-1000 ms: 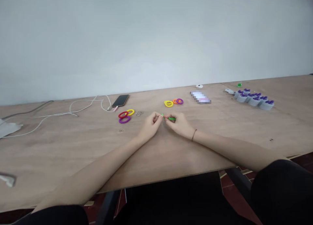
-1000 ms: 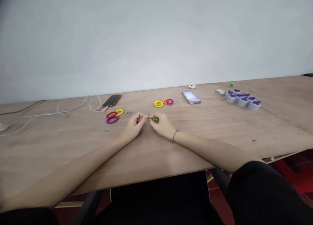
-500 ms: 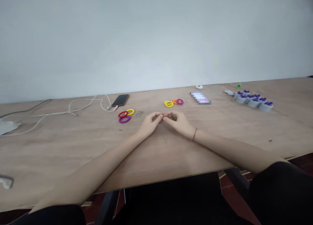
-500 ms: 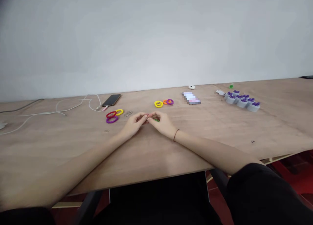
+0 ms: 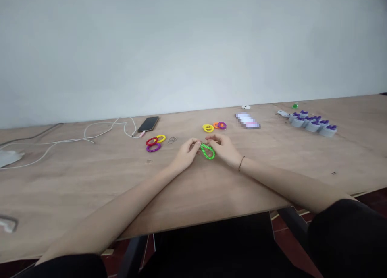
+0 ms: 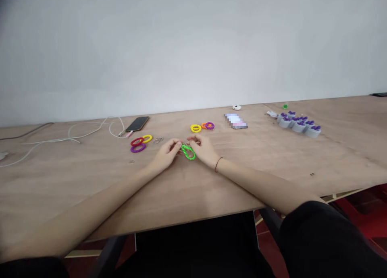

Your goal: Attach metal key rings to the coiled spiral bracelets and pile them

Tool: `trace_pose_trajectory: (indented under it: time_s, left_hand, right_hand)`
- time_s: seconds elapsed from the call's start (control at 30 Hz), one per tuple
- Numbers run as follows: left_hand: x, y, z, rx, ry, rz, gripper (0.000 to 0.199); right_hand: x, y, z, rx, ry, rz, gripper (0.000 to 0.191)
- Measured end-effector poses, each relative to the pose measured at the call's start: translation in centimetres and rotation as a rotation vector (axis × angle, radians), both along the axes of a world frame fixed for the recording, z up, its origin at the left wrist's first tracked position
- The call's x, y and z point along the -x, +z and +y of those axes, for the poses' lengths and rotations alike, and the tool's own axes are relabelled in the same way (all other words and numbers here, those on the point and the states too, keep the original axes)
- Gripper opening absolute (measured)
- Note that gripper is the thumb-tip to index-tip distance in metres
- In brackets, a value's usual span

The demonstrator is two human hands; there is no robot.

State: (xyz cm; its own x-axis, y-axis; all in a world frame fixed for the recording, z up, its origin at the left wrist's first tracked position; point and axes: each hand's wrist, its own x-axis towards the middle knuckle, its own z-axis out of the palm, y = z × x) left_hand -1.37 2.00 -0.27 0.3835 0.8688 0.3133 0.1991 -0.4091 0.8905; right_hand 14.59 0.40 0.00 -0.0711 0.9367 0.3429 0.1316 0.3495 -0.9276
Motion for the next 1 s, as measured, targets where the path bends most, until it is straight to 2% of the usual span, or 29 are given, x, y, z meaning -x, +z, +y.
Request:
trace_pose_trajectory:
  time_s: [0.17, 0.37, 0.5, 0.63, 0.73, 0.9, 1.0]
  left_hand:
    - [0.1, 0.1, 0.0, 0.016, -0.009, 0.007, 0.028]
    - [0.0, 0.7, -0.5, 0.002, -0.048, 0.043, 0.025]
    - [0.1, 0.8, -0.6, -0.011, -0.073, 0.014, 0.024]
    - [0.3, 0.7, -0.4, -0.034, -0.119, 0.037, 0.025]
    - [0.3, 0.8, -0.5, -0.053, -0.087, 0.079, 0.023]
    - [0.0, 0.7, -0.6, -0.173, 0.021, 0.133, 0.014]
    - [0.0, 0.4, -0.5, -0.228, 0.036, 0.146, 0.013]
  right_hand:
    - [-0.8, 0.3, 0.0, -0.11, 0.149, -0.255, 0.02]
    - [-1.2, 0.4, -0.1, -0.325, 0.091, -0.509, 0.016]
    - [-1.2, 0.5, 0.0, -0.352, 0.07, -0.492, 0.013]
    - [-1.2, 0.6, 0.2, -0.286, 0.115, -0.401, 0.014]
    - [-1.1, 0.4, 0.4, -0.196, 0.124, -0.328, 0.016]
    - [-0.3, 0.2, 0.3, 0.14, 0.111, -0.062, 0.018]
    - [0.3, 0.4, -0.1, 0.298, 0.103, 0.061, 0.019]
